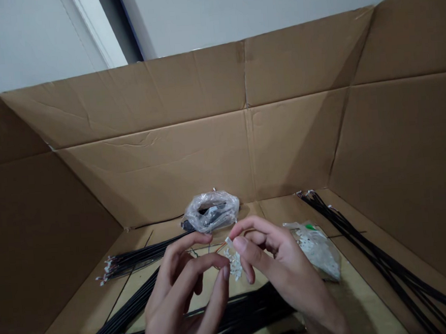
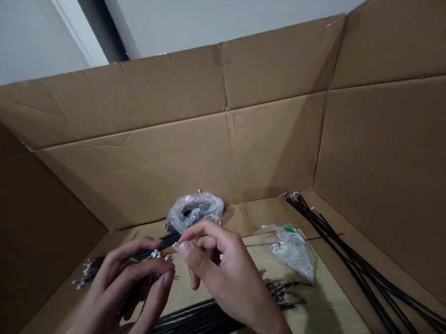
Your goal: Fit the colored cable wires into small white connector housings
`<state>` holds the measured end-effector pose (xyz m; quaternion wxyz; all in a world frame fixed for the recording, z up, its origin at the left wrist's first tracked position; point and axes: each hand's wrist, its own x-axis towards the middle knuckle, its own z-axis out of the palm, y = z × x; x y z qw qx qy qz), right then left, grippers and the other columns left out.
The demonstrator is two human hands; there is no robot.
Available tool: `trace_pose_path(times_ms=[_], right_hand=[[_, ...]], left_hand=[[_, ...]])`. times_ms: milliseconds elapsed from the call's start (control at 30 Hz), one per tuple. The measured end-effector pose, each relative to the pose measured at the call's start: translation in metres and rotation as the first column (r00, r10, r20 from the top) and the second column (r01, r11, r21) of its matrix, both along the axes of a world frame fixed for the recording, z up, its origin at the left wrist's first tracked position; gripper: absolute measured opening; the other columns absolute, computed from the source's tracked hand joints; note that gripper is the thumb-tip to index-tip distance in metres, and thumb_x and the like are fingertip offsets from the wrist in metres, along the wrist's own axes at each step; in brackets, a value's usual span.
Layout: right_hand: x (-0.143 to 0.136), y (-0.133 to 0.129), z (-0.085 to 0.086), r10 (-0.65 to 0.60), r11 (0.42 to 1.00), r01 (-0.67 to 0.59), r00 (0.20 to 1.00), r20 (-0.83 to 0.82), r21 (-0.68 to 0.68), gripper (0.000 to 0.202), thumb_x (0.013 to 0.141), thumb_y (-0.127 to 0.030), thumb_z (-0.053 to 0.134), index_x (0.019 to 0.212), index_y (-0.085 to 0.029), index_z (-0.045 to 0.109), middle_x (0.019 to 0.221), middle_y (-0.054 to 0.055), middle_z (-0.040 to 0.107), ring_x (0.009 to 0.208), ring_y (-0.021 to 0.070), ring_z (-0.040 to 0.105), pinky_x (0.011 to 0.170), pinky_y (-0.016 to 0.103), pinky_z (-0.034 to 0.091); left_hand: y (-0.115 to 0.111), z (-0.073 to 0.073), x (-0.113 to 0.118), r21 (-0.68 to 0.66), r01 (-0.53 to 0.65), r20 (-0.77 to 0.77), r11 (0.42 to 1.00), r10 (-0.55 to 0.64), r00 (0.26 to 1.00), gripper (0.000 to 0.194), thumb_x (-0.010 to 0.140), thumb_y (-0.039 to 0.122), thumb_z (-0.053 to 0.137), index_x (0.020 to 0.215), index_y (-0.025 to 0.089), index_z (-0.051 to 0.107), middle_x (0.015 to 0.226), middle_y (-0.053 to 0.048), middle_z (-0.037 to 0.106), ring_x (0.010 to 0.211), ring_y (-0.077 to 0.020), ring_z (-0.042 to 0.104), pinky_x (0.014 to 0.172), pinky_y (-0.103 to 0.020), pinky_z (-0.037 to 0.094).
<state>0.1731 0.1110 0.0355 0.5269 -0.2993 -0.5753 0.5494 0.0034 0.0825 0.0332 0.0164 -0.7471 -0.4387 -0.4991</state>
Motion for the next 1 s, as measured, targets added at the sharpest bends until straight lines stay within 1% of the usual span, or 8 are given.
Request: trace_pose_path(times_ms=[133, 200, 367, 500, 600, 700, 800, 1000], right_hand=[[-0.001, 0.004, -0.002, 0.101, 0.994, -0.103, 0.993, -0.059, -0.028, 0.025, 0.096, -0.043, 0.067, 0.092, -0.019, 0.062, 0.056, -0.007, 0.056, 0.050, 0.0080, 0.048, 0.056, 0.023, 0.038], [-0.002, 0.006, -0.002, 0.165, 0.984, -0.171, 0.980, -0.109, -0.050, 0.027, 0.095, -0.044, 0.069, 0.090, -0.018, 0.061, 0.053, -0.008, 0.057, 0.046, 0.0069, 0.045, 0.054, 0.022, 0.038], [-0.003, 0.007, -0.002, 0.249, 0.959, -0.268, 0.953, -0.170, -0.094, 0.032, 0.093, -0.047, 0.070, 0.087, -0.018, 0.060, 0.048, -0.009, 0.055, 0.039, 0.0058, 0.039, 0.050, 0.022, 0.036], [-0.004, 0.005, -0.003, 0.268, 0.949, -0.292, 0.947, -0.179, -0.122, 0.029, 0.093, -0.044, 0.069, 0.087, -0.018, 0.060, 0.045, -0.009, 0.053, 0.037, 0.0057, 0.036, 0.047, 0.022, 0.035], [-0.004, 0.004, -0.003, 0.296, 0.936, -0.325, 0.934, -0.198, -0.132, 0.027, 0.091, -0.044, 0.069, 0.088, -0.018, 0.061, 0.043, -0.010, 0.051, 0.035, 0.0056, 0.033, 0.045, 0.022, 0.031], [-0.004, 0.005, -0.003, 0.322, 0.926, -0.352, 0.925, -0.204, -0.134, 0.027, 0.091, -0.044, 0.069, 0.089, -0.019, 0.060, 0.042, -0.011, 0.050, 0.034, 0.0054, 0.032, 0.043, 0.022, 0.028], [-0.004, 0.006, -0.004, 0.322, 0.926, -0.354, 0.923, -0.208, -0.135, 0.027, 0.091, -0.044, 0.069, 0.087, -0.019, 0.060, 0.042, -0.011, 0.050, 0.034, 0.0051, 0.032, 0.044, 0.021, 0.028], [-0.004, 0.009, -0.006, 0.324, 0.924, -0.356, 0.923, -0.209, -0.141, 0.029, 0.090, -0.045, 0.070, 0.087, -0.019, 0.059, 0.042, -0.011, 0.050, 0.033, 0.0051, 0.031, 0.043, 0.021, 0.029]], left_hand=[[-0.002, 0.001, 0.003, 0.011, -0.009, 0.023, 1.000, 0.009, 1.000, 0.011, 0.093, 0.017, 0.062, 0.089, 0.027, 0.068, 0.113, -0.002, 0.062, 0.065, -0.0094, 0.059, 0.054, -0.022, 0.051], [-0.003, 0.002, 0.003, 0.020, -0.023, 0.022, 1.000, 0.023, 1.000, 0.011, 0.093, 0.017, 0.062, 0.089, 0.026, 0.067, 0.112, -0.002, 0.062, 0.060, -0.0079, 0.056, 0.056, -0.022, 0.052], [-0.003, 0.002, -0.004, 0.118, -0.074, -0.097, 0.990, 0.086, 0.992, 0.011, 0.090, 0.015, 0.065, 0.093, 0.025, 0.067, 0.119, -0.004, 0.059, 0.060, -0.0068, 0.057, 0.061, -0.025, 0.055], [-0.003, 0.003, -0.005, 0.268, -0.115, -0.200, 0.957, 0.172, 0.965, 0.013, 0.089, 0.015, 0.067, 0.097, 0.025, 0.066, 0.120, -0.004, 0.057, 0.061, -0.0065, 0.056, 0.056, -0.023, 0.053], [-0.006, 0.004, -0.003, 0.332, -0.143, -0.210, 0.932, 0.221, 0.952, 0.017, 0.088, 0.012, 0.068, 0.099, 0.025, 0.064, 0.121, -0.004, 0.058, 0.073, -0.0098, 0.062, 0.056, -0.023, 0.052], [-0.008, 0.002, -0.003, 0.355, -0.135, -0.251, 0.925, 0.234, 0.939, 0.021, 0.087, 0.011, 0.069, 0.103, 0.024, 0.063, 0.123, -0.005, 0.058, 0.085, -0.0140, 0.064, 0.063, -0.025, 0.055], [-0.008, -0.001, -0.001, 0.372, -0.154, -0.225, 0.915, 0.250, 0.942, 0.020, 0.089, 0.011, 0.068, 0.104, 0.023, 0.063, 0.123, -0.006, 0.059, 0.087, -0.0147, 0.063, 0.067, -0.026, 0.056], [-0.004, -0.004, 0.006, 0.350, -0.201, -0.136, 0.915, 0.262, 0.955, 0.011, 0.092, 0.016, 0.065, 0.098, 0.026, 0.064, 0.116, -0.003, 0.062, 0.081, -0.0145, 0.062, 0.063, -0.028, 0.050]])
